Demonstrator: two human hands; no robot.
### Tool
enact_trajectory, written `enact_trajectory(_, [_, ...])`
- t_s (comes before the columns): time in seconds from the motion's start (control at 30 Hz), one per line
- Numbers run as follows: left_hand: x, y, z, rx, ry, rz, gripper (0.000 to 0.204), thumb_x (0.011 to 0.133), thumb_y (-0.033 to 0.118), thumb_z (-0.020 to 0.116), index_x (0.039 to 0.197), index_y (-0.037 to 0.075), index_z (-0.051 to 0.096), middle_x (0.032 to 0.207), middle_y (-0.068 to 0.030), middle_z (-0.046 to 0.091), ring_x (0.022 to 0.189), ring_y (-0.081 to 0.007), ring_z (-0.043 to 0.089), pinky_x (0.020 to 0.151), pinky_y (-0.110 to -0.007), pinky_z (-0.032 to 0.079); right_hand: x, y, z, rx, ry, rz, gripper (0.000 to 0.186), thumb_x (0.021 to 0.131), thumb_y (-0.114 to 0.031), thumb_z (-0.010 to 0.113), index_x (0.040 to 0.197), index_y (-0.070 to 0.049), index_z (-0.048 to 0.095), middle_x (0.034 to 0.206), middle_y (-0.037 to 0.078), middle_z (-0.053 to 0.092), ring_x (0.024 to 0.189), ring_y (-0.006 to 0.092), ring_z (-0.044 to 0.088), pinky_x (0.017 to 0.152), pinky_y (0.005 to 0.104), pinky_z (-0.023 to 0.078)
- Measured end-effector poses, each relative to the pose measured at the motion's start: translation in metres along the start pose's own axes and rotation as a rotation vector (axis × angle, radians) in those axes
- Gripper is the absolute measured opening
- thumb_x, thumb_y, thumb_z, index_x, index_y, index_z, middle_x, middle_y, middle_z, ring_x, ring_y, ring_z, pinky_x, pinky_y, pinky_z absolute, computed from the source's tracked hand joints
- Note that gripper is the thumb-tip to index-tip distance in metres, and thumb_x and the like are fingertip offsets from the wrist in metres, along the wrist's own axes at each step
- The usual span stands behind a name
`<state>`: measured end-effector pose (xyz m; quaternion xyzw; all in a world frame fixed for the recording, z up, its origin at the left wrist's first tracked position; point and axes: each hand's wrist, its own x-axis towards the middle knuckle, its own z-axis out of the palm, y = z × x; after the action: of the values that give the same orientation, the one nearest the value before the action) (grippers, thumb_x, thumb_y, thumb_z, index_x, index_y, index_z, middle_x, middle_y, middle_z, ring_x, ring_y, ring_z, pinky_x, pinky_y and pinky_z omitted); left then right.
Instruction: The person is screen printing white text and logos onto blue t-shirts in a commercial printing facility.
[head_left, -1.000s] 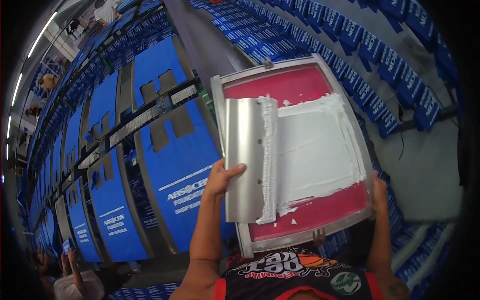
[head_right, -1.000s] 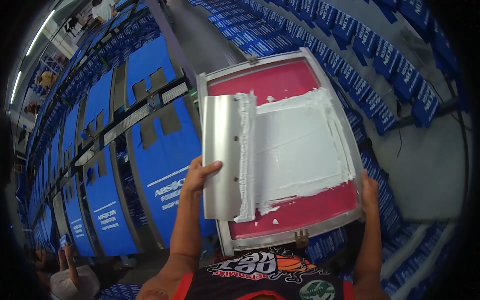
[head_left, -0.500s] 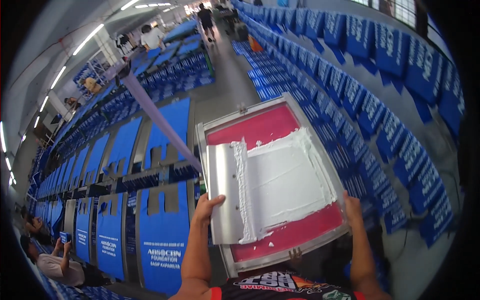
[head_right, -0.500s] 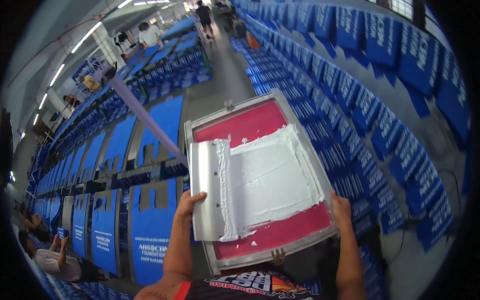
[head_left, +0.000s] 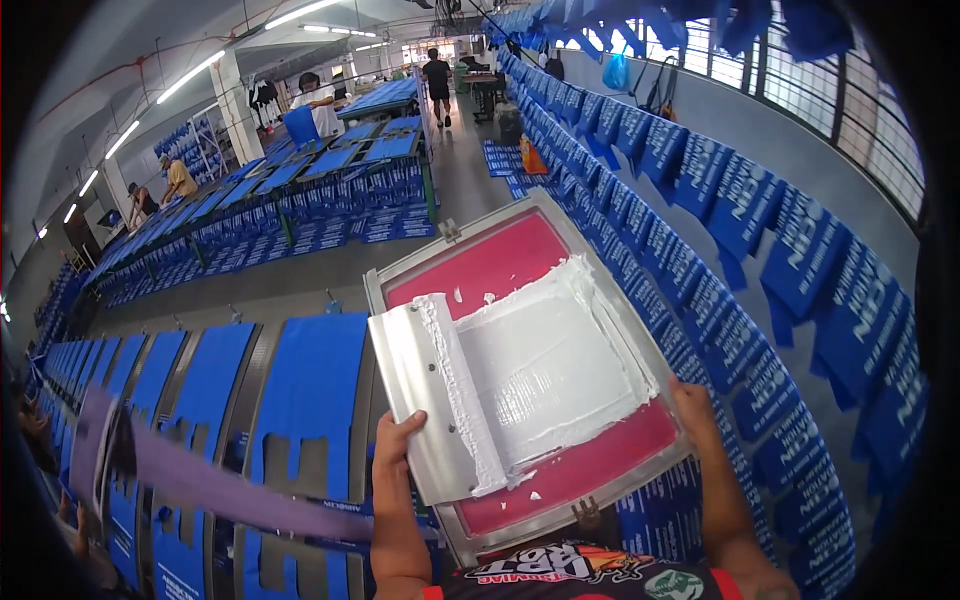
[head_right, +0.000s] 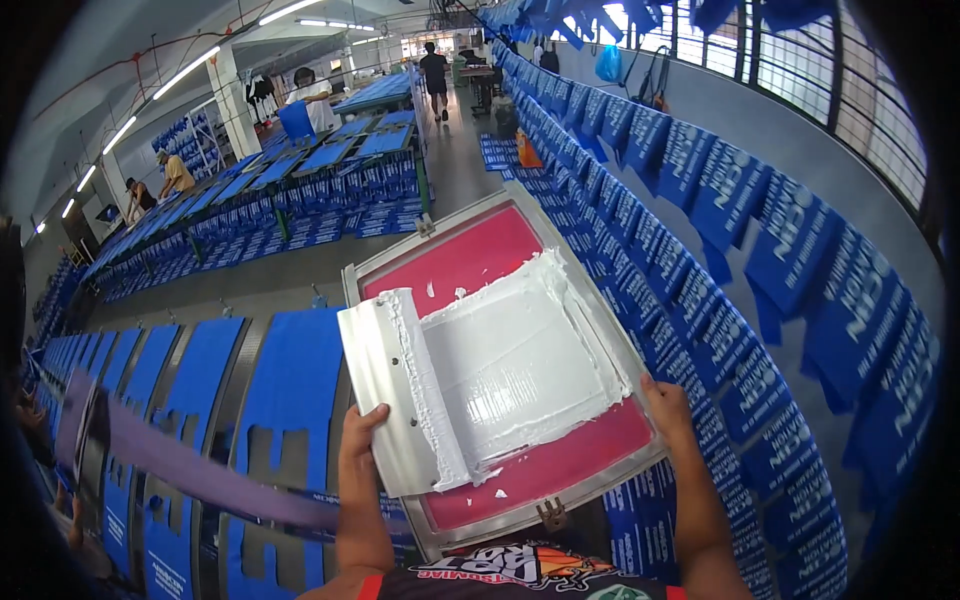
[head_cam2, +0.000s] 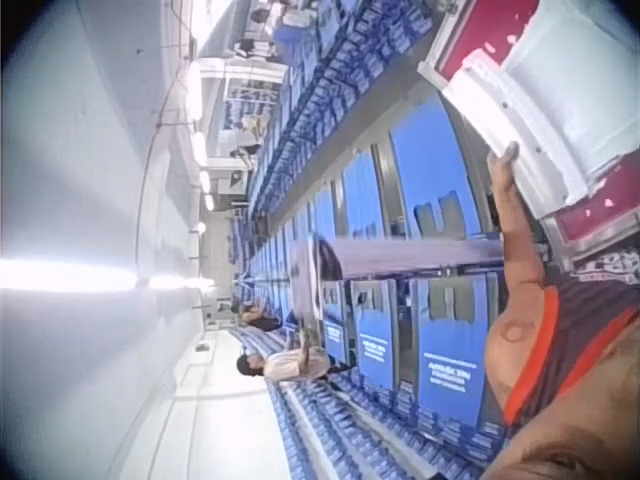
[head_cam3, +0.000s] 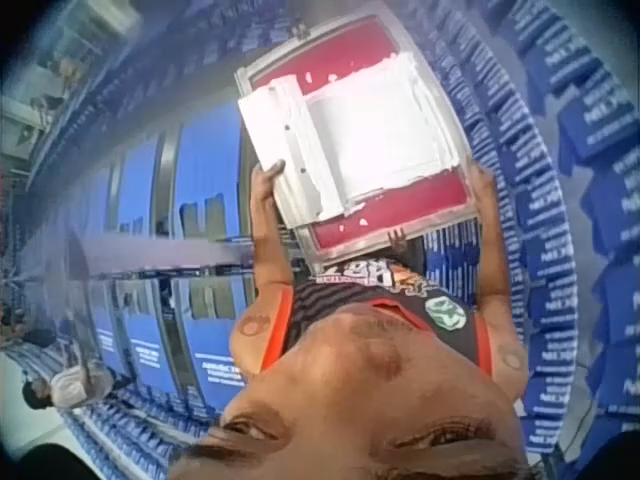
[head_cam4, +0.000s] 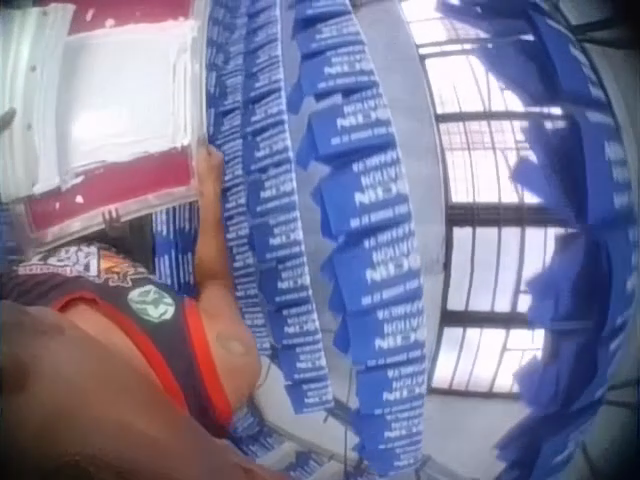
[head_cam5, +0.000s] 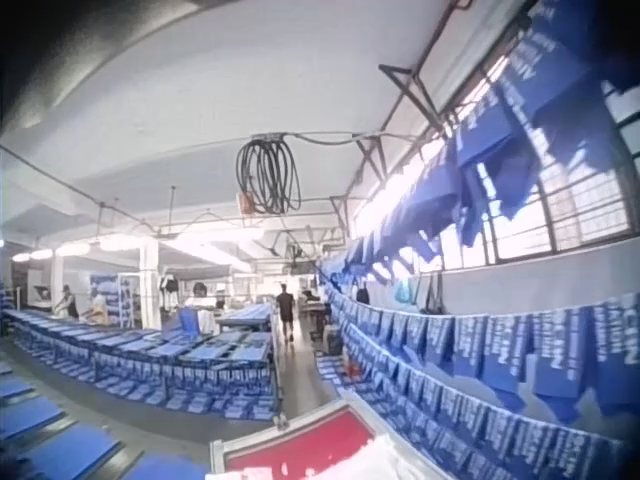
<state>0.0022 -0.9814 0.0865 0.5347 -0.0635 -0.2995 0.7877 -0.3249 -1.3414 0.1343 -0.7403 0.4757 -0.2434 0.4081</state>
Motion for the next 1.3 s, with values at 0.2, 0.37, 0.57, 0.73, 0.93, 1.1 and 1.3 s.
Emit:
enact_trajectory(0.2, [0.145,0.050,0.004,-0.076,0.057,0.153,0.050,0.071,0.011,0.077,0.112,-0.008,0.057,0.094,-0.0188,0.067,0.075,-0.0290,0.068,0.072,-0.041,0.057,0.181,-0.078,0.098,-0.028,-0.056,-0.132,0.051,0.092,-0.042,0.058,0.068,0.004,0.062,0.058,-0.001,0.051,0.059,0.0083,0.041,0.054,0.0313,0.037])
enact_trajectory(0.37, [0.238,0.087,-0.025,-0.109,0.188,0.336,0.049,0.072,0.009,0.074,0.114,-0.009,0.055,0.095,-0.0186,0.066,0.078,-0.0300,0.067,0.072,-0.041,0.057,0.347,-0.169,0.227,-0.062,-0.237,-0.295,0.057,0.087,-0.052,0.060,0.074,0.003,0.065,0.051,0.007,0.053,0.053,0.0134,0.049,0.054,0.0357,0.041])
enact_trajectory(0.57, [0.266,0.120,-0.047,-0.059,0.714,0.511,0.045,0.074,0.011,0.074,0.110,-0.008,0.056,0.094,-0.0178,0.066,0.077,-0.0289,0.067,0.073,-0.040,0.056,0.459,-0.309,0.396,-0.077,-0.663,-0.489,0.057,0.085,-0.055,0.060,0.079,0.001,0.066,0.058,0.011,0.055,0.058,0.0156,0.053,0.058,0.0381,0.043])
enact_trajectory(0.73, [0.297,0.046,-0.023,-0.073,1.052,0.628,0.046,0.073,0.014,0.076,0.109,-0.007,0.057,0.096,-0.0160,0.067,0.078,-0.0265,0.067,0.074,-0.038,0.056,0.534,-0.331,0.521,0.075,-1.053,-0.502,0.045,0.091,-0.039,0.060,0.074,0.002,0.064,0.058,0.000,0.048,0.060,0.0078,0.042,0.055,0.0308,0.039])
enact_trajectory(0.93, [0.352,0.035,0.043,-0.132,1.309,0.694,0.044,0.074,0.013,0.078,0.110,-0.004,0.060,0.096,-0.0121,0.067,0.080,-0.0215,0.066,0.073,-0.034,0.054,0.596,-0.397,0.648,0.036,-1.351,-0.787,0.048,0.094,-0.037,0.058,0.062,-0.002,0.053,0.058,-0.005,0.042,0.057,0.0056,0.037,0.049,0.0269,0.031])
enact_trajectory(1.1, [0.365,0.034,0.138,-0.240,1.576,0.750,0.043,0.074,0.013,0.078,0.108,-0.006,0.060,0.093,-0.0121,0.067,0.079,-0.0206,0.066,0.072,-0.033,0.054,0.592,-0.448,0.694,-0.016,-1.640,-0.827,0.049,0.093,-0.040,0.058,0.075,0.005,0.064,0.065,-0.002,0.052,0.063,0.0056,0.043,0.055,0.0264,0.037])
enact_trajectory(1.3, [0.458,0.021,0.265,-0.383,1.971,0.868,0.042,0.075,0.015,0.077,0.107,-0.007,0.059,0.091,-0.0131,0.067,0.078,-0.0208,0.066,0.073,-0.034,0.054,0.583,-0.513,0.777,-0.168,-1.972,-1.102,0.054,0.090,-0.047,0.060,0.079,0.006,0.067,0.065,0.000,0.056,0.062,0.0073,0.046,0.056,0.0275,0.039])
